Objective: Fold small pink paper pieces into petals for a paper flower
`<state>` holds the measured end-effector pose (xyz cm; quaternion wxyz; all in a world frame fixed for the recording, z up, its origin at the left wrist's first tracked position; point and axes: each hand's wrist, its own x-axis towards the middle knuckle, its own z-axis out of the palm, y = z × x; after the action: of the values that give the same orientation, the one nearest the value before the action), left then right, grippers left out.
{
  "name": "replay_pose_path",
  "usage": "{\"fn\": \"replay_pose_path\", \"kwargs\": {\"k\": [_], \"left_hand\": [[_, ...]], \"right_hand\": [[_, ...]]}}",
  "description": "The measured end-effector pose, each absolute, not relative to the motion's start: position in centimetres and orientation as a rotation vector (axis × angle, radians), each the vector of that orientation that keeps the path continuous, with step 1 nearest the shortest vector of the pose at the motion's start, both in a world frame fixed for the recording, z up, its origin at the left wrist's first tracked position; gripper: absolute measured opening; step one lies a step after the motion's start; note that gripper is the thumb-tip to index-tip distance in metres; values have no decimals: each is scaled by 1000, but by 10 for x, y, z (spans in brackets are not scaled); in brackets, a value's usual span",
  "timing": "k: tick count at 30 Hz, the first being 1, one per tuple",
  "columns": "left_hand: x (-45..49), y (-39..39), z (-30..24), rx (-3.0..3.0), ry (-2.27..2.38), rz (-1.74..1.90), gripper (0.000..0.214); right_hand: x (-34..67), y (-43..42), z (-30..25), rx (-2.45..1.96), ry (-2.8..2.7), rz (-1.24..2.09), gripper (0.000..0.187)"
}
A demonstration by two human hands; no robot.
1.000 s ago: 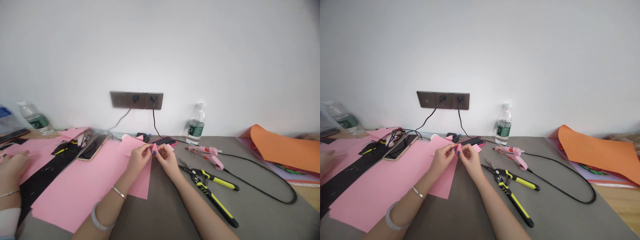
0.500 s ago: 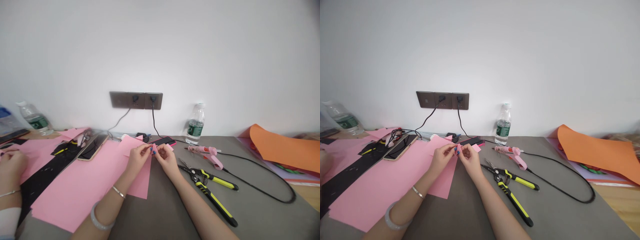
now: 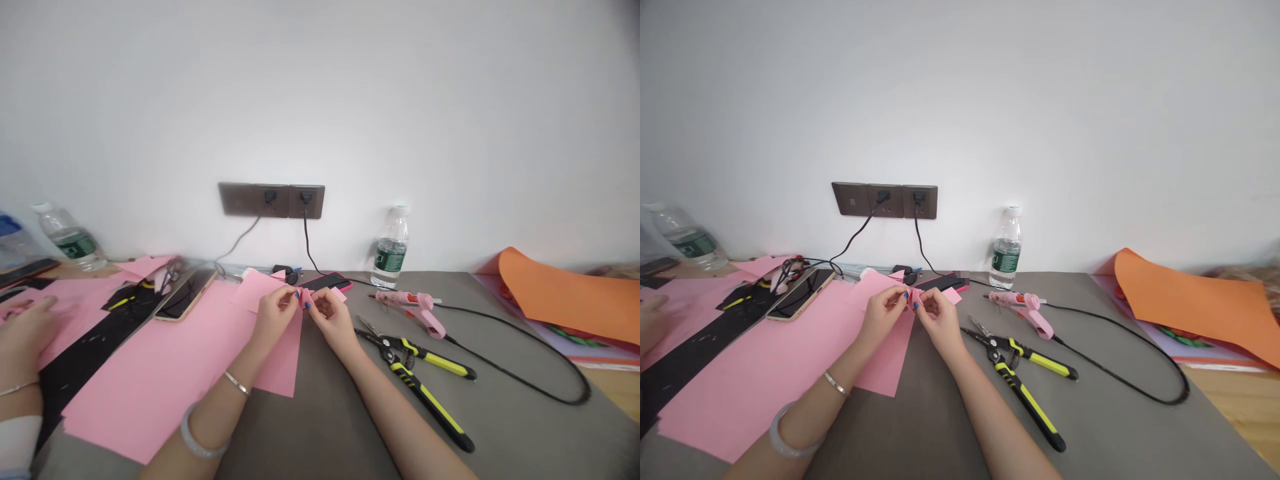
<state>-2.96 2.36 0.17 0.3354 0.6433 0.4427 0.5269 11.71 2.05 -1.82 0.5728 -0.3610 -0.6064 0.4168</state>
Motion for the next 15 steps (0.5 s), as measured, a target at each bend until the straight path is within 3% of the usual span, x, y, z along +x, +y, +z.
{"fn": "replay_pose_path", "kwargs": {"k": [15], "left_hand": [[-25,24,1,1547,1165,1356,12]], "right_hand": [[117,21,-18,-869,-1433,948,25]]}}
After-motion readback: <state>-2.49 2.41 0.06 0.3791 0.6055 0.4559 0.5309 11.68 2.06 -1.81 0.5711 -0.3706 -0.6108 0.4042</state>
